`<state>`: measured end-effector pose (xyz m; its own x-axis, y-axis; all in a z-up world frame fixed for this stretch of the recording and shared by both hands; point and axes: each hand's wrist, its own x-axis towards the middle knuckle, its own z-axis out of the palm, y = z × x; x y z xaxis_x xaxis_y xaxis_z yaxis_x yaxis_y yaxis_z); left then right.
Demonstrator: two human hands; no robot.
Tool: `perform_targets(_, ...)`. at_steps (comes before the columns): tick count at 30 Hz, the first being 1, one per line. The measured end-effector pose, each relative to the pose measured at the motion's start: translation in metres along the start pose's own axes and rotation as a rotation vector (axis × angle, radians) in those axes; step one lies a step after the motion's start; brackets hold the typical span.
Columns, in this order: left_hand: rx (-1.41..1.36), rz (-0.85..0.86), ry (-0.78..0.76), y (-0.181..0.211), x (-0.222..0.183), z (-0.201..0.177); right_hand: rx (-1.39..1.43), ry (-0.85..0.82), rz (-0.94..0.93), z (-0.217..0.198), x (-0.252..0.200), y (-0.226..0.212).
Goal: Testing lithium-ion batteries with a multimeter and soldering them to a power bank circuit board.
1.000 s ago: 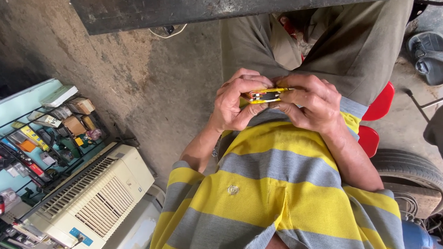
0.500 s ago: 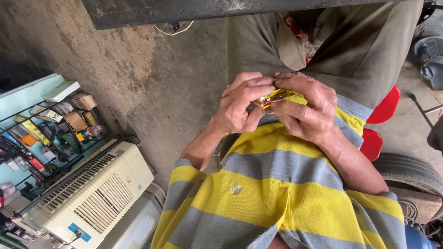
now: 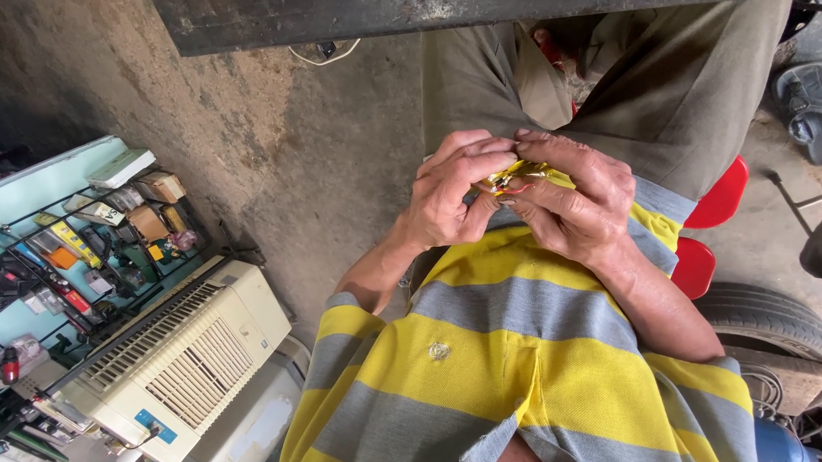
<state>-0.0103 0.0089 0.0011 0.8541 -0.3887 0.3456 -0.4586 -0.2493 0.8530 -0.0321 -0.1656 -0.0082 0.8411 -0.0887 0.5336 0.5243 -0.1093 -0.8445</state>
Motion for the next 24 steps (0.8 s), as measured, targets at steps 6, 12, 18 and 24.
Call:
perform_targets(6,0.017,0.004,-0.008,0.001,0.001,-0.001,-0.070,-0.009,-0.036,0.001,-0.003,0.000)
perform_targets(12,0.047,0.017,0.005,0.001,0.004,-0.002,-0.131,-0.008,-0.060,0.005,0.001,-0.001)
perform_targets(18,-0.027,-0.030,-0.027,-0.008,0.013,-0.005,-0.226,-0.036,-0.018,0.003,-0.001,0.011)
perform_targets(24,-0.263,-0.252,-0.050,0.014,0.018,-0.014,0.593,0.060,0.422,-0.008,-0.030,0.021)
